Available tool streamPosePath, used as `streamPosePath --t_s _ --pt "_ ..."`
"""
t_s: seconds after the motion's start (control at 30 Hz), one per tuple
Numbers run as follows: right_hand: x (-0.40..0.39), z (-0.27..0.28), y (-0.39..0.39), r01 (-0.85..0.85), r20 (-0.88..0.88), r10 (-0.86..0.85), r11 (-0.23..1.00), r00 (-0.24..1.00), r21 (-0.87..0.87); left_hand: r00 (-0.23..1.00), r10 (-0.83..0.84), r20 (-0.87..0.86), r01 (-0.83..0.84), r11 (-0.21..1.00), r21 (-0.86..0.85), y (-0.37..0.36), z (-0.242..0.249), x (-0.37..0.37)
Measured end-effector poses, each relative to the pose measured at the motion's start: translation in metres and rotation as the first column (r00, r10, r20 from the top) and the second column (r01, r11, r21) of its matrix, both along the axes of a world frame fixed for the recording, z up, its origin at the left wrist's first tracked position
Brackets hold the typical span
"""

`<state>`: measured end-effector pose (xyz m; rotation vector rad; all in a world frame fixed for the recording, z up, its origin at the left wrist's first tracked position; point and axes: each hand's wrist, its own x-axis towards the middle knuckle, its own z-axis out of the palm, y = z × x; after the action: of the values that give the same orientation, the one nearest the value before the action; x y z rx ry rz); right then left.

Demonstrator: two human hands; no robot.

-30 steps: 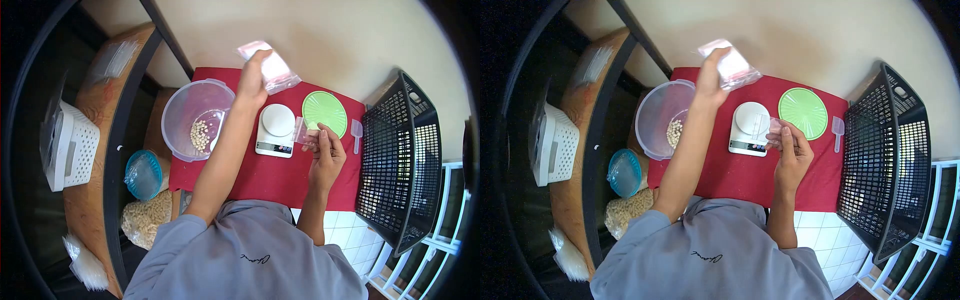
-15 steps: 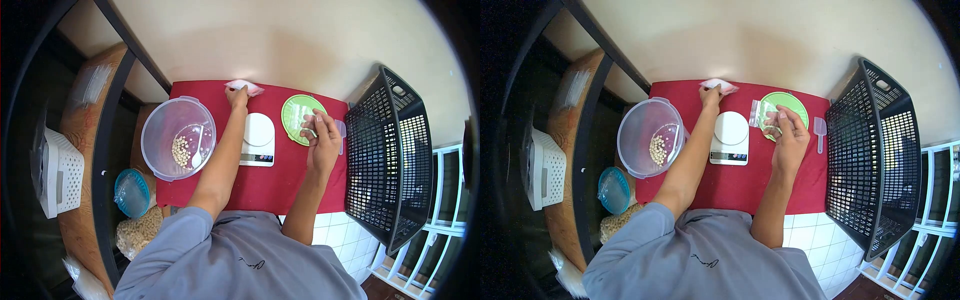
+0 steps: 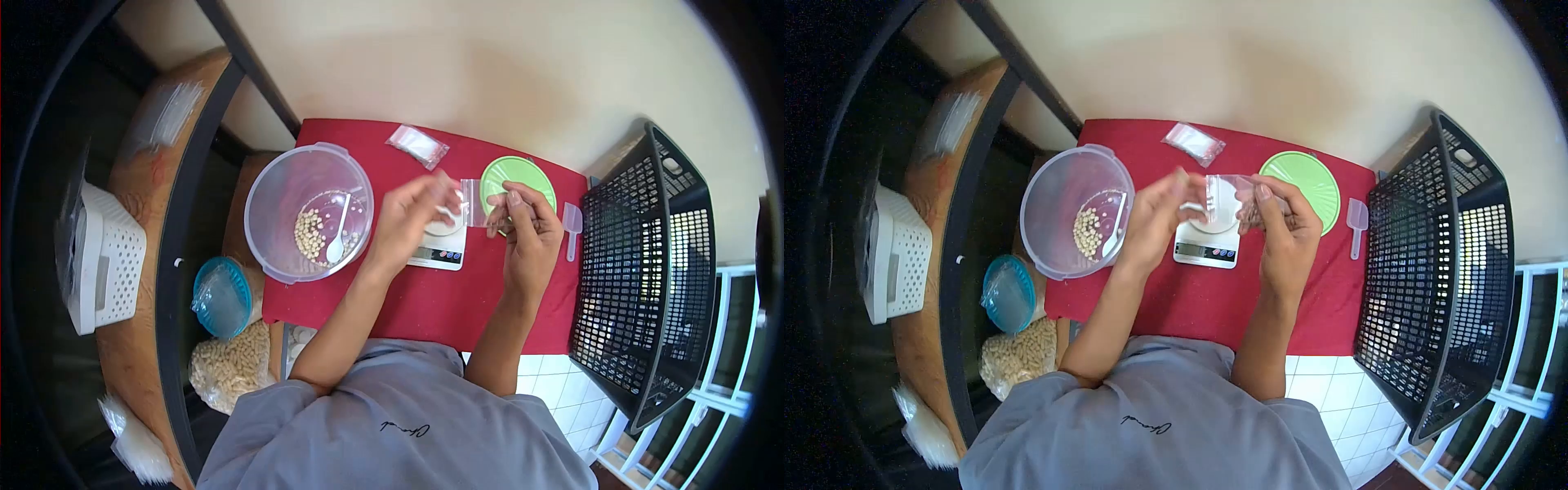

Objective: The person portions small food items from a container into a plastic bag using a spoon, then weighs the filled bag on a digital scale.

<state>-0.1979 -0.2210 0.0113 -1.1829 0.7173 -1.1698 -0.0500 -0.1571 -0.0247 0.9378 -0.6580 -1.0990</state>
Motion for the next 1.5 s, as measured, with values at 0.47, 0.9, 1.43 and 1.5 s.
streamPosePath --t_s 0.47,0.9,1.43,1.5 --pt "0.023 -0.007 0.064 -0.108 -0.449 -0.049 0.942 0.892 -0.319 0.967 0.21 0.143 -0.221 0.973 0.067 0.107 -0.009 0.009" --pt "0.046 -0.012 0.09 -0.536 -0.397 0.512 0.842 0.761 0.058 0.805 0.278 0.524 -0.342 0.939 0.028 0.148 -0.01 0.012" --pt "0.07 -0.011 0.114 -0.443 -0.486 0.275 0.854 0.83 -0.274 0.657 0.458 0.599 -0.571 0.821 -0.002 0.158 -0.01 0.001" --pt "0.072 -0.01 0.116 -0.452 -0.514 0.255 0.838 0.819 -0.305 0.612 0.509 0.605 -0.604 0.795 -0.058 0.155 -0.01 -0.001"
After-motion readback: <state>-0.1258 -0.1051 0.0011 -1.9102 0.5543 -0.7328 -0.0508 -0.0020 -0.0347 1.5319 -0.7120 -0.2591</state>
